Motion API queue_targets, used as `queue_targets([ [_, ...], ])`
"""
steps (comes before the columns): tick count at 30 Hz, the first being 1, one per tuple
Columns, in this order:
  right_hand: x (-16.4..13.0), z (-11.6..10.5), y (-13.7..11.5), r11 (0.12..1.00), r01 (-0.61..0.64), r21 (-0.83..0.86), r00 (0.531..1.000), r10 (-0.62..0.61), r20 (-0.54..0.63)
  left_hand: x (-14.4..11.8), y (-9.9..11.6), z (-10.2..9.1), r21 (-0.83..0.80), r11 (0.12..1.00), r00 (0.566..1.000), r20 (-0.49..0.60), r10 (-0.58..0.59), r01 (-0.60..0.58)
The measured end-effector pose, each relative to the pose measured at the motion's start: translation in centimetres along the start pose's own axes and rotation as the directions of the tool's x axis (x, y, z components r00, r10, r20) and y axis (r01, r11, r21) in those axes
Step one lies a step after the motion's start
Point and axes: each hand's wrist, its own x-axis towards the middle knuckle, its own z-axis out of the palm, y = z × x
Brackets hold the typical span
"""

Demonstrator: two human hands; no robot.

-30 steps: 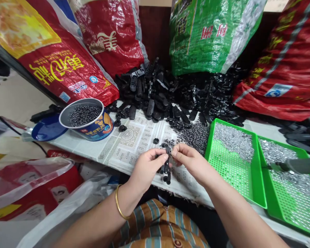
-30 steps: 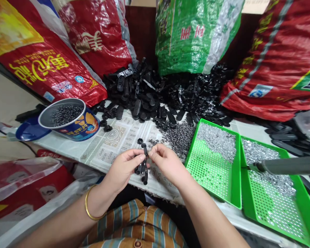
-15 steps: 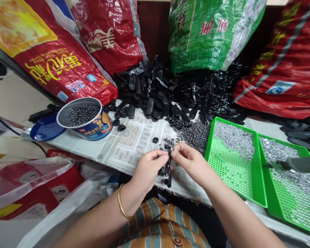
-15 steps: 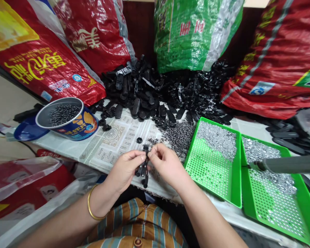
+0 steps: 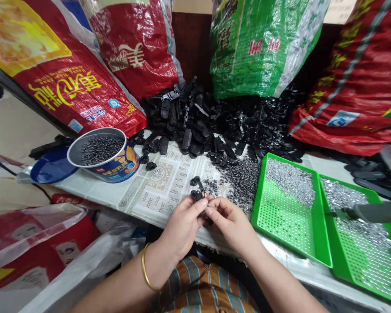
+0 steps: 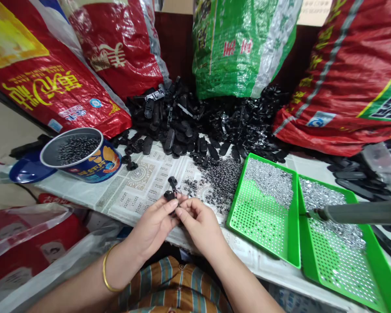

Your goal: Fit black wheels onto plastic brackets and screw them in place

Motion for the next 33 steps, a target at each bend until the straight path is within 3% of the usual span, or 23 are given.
queue_targets([
  [3,1.2,-1.6,-0.5,0.942,0.044,-0.332,0.998,-0.057,-0.028,-0.2,0.1,-0.6,0.054,0.998,0.999,-0.032,-0.038,0.039],
  [4,1.8,-2.3,-0.6,0.864,0.046,-0.501,0.993,-0.094,-0.073,-0.2,0.2,-0.8,0.075,0.996,0.998,-0.057,-0.038,0.043],
  [6,3.2,-3.5,-0.7,0.627,0.002,-0.779,0.971,-0.188,-0.149,0.0,0.3,-1.2,0.111,0.992,0.995,-0.086,-0.046,0.055],
  [8,4.5,-4.3,-0.6,0.432,-0.047,-0.901,0.961,-0.228,-0.159,0.1,0.4,-1.5,0.118,0.991,0.995,-0.086,-0.059,0.069],
  [11,5.8,-4.4,0.0,0.345,-0.066,-0.936,0.965,-0.217,-0.148,0.1,0.5,-1.8,0.101,0.991,0.994,-0.076,-0.075,0.083],
  [16,5.9,-3.9,0.3,0.321,-0.052,-0.946,0.966,-0.225,-0.130,0.2,0.7,-1.8,0.069,0.993,0.993,-0.075,-0.095,0.100],
  [20,5.7,-4.0,0.2,0.353,-0.027,-0.935,0.967,-0.229,-0.114,0.5,0.7,-1.6,0.066,0.992,0.991,-0.093,-0.100,0.106],
  [33,4.4,-5.4,0.2,0.662,-0.119,-0.740,0.924,-0.198,-0.327,0.7,0.8,-0.6,0.021,0.989,0.982,-0.129,-0.139,0.143],
])
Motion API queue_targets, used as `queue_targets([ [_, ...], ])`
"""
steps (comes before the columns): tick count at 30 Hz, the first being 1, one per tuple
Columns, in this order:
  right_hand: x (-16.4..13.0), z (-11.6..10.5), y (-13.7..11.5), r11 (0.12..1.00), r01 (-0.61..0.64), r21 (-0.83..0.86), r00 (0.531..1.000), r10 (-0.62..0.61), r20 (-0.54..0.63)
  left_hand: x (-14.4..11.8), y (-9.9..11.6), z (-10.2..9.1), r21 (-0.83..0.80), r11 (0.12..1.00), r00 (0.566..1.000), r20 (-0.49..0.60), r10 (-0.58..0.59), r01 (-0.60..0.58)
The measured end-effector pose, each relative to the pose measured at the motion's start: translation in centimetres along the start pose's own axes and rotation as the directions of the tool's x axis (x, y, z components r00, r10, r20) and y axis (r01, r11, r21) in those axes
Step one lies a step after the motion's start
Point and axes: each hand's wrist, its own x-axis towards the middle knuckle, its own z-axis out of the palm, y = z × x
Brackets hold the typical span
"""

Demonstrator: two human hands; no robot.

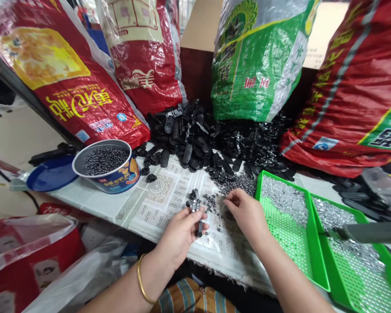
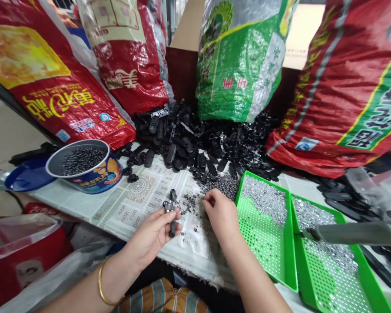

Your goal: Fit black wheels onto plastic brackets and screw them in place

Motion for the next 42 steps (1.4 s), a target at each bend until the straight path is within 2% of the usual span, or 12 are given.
queue_targets([
  [6,-0.9,-0.6,-0.1,0.985,0.081,0.151,0.996,-0.074,-0.051,0.6,-0.1,1.1,0.020,1.000,1.000,0.025,0.002,-0.002],
  [13,-1.9,-1.1,-0.6,0.951,0.277,0.138,0.954,-0.255,-0.161,1.3,-0.2,2.5,0.001,1.000,0.998,0.065,0.018,-0.018],
  [15,-2.1,-1.1,-0.6,0.930,0.348,0.122,0.928,-0.323,-0.187,1.6,-0.4,2.9,0.004,1.000,0.996,0.082,0.030,-0.031],
  [19,-2.3,-1.0,-0.5,0.848,0.520,0.103,0.845,-0.493,-0.208,2.2,-0.6,3.3,0.004,0.998,0.994,0.094,0.060,-0.061],
  [21,-2.5,-0.9,-0.4,0.829,0.538,0.151,0.837,-0.504,-0.215,2.4,-0.7,3.5,-0.011,0.997,0.994,0.082,0.075,-0.074],
  [26,-2.7,-0.8,-0.2,0.849,0.442,0.291,0.889,-0.371,-0.267,2.3,-0.6,3.6,0.006,0.996,0.994,0.057,0.089,-0.090],
  [30,-2.7,-0.8,0.1,0.813,0.522,0.258,0.847,-0.456,-0.274,2.2,-0.6,3.6,0.002,0.999,0.992,0.113,0.052,-0.053],
  [33,-2.6,-0.8,0.1,0.768,0.582,0.267,0.811,-0.527,-0.253,2.2,-0.7,3.5,-0.040,0.998,0.993,0.107,0.058,-0.054],
  [35,-2.7,-0.7,-0.3,0.782,0.522,0.339,0.852,-0.462,-0.245,2.3,-0.8,3.5,-0.031,0.997,0.993,0.087,0.078,-0.076],
  [38,-2.9,-0.7,-1.2,0.814,0.220,0.538,0.975,-0.187,-0.116,2.4,-0.8,3.7,0.034,0.986,0.985,0.056,0.161,-0.163],
  [40,-3.1,-0.8,-1.9,0.773,0.013,0.635,0.998,-0.049,0.039,2.3,-0.8,3.8,0.078,0.970,0.973,0.051,0.225,-0.228],
  [42,-3.2,-0.8,-2.4,0.723,-0.105,0.683,0.990,0.012,0.139,2.2,-0.8,3.8,0.101,0.960,0.965,0.050,0.257,-0.261],
])
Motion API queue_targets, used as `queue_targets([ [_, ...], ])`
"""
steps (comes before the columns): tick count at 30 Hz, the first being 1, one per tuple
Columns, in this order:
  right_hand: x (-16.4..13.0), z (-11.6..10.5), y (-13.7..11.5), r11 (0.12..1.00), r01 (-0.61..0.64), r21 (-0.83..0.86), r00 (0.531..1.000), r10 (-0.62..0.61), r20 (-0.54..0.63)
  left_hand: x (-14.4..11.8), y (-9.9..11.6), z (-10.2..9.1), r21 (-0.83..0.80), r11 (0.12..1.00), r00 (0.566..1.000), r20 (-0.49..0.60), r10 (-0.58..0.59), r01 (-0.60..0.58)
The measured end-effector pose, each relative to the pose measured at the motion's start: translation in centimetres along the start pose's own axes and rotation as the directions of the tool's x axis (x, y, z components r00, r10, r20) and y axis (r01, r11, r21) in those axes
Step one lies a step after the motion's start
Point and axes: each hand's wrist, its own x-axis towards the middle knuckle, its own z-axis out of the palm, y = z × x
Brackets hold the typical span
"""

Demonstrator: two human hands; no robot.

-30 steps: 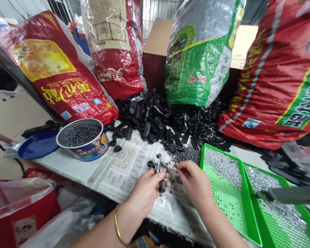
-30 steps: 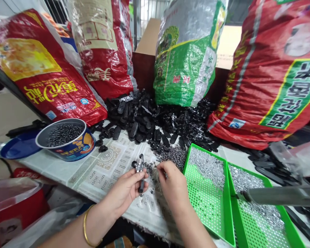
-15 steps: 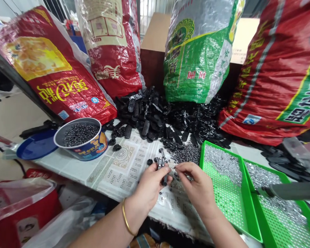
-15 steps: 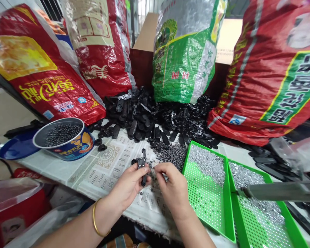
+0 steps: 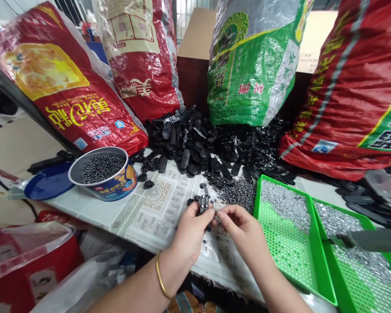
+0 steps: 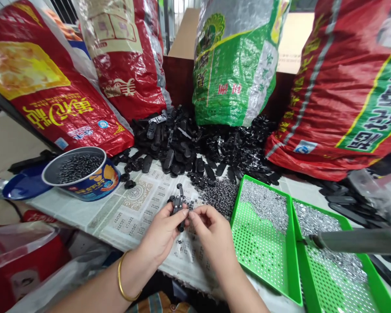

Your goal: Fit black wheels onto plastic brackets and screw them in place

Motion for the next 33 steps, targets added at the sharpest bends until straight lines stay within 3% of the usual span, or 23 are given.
queue_targets([
  [4,0.0,0.6,-0.3,0.990,-0.090,0.111,0.996,0.091,-0.006,-0.1,0.0,-0.1,-0.030,0.999,1.000,-0.022,0.015,-0.015],
  [9,0.0,1.3,-0.2,0.989,-0.066,0.133,0.998,0.068,-0.008,-0.2,0.0,-0.2,-0.107,0.993,0.998,-0.040,0.044,-0.048],
  [15,0.6,1.6,-0.5,0.973,-0.104,0.205,0.995,0.101,0.025,0.0,0.1,-0.6,0.054,0.995,0.993,-0.077,0.093,-0.089],
  [18,0.8,1.4,-0.6,0.968,-0.113,0.226,0.993,0.106,0.043,-0.1,0.5,-0.8,0.040,0.996,0.997,-0.037,0.075,-0.073],
  [24,0.8,1.0,-0.2,0.956,-0.154,0.248,0.986,0.133,0.098,-0.5,1.2,-1.8,-0.144,0.985,0.990,0.117,-0.078,0.095],
  [33,0.7,1.3,-0.1,0.963,-0.177,0.205,0.977,0.148,0.152,-0.7,0.9,-1.9,0.003,1.000,0.996,0.090,-0.003,0.003],
])
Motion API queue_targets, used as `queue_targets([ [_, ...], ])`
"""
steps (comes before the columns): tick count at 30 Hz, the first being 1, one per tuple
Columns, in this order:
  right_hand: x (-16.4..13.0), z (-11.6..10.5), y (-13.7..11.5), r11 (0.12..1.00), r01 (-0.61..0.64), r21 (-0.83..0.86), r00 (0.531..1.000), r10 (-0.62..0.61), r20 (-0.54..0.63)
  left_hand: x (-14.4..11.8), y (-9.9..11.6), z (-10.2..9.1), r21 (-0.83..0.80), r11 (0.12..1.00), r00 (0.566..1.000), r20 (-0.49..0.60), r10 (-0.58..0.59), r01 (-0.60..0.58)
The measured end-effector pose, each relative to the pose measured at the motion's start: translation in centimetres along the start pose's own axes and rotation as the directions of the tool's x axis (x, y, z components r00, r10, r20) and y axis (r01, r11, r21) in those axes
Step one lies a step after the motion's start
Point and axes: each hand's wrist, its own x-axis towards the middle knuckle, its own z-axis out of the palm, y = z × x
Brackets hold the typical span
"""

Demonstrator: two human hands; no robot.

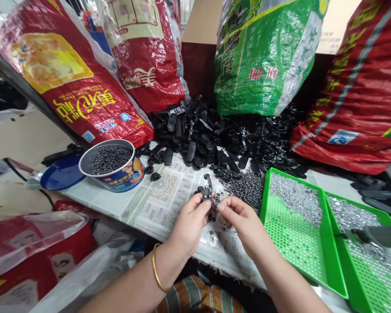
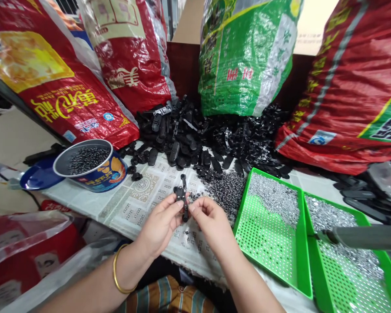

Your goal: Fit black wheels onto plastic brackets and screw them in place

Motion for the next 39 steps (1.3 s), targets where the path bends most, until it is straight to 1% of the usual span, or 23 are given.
queue_targets([
  [6,0.1,0.0,-0.1,1.000,-0.013,-0.024,1.000,0.013,-0.003,-0.1,-0.4,-0.3,0.036,0.999,0.999,0.036,0.038,-0.040],
  [9,0.2,0.0,-0.1,1.000,-0.009,-0.025,1.000,0.009,-0.010,-0.2,-0.4,-0.3,0.026,0.999,1.000,0.010,0.024,-0.025],
  [11,0.2,0.0,0.0,1.000,-0.002,-0.027,1.000,0.002,-0.013,-0.3,-0.3,-0.1,-0.014,1.000,1.000,-0.020,0.002,-0.002],
  [13,0.3,0.0,0.1,0.999,0.021,-0.046,1.000,-0.022,-0.022,-0.4,0.0,0.2,-0.065,0.998,0.999,-0.032,-0.020,0.018],
  [15,0.3,0.0,0.2,0.996,0.052,-0.079,0.998,-0.055,-0.033,-0.5,0.2,0.4,-0.086,0.996,1.000,-0.001,-0.021,0.021],
  [18,0.3,-0.1,0.2,0.988,0.084,-0.128,0.996,-0.088,-0.032,-0.7,0.3,0.4,-0.055,0.998,0.999,0.050,-0.001,0.004],
  [22,0.2,0.0,0.2,0.977,0.123,-0.176,0.991,-0.132,-0.040,-0.7,0.3,0.4,-0.054,0.998,0.999,0.042,-0.022,0.025],
  [29,-0.3,0.1,1.4,0.962,0.205,-0.178,0.975,-0.217,-0.046,-0.7,0.4,0.7,-0.137,0.989,0.997,0.059,-0.055,0.063],
  [39,-1.0,0.5,2.7,0.943,0.275,-0.187,0.949,-0.298,-0.106,-0.7,0.0,0.6,-0.164,0.982,0.994,0.069,-0.088,0.098],
])
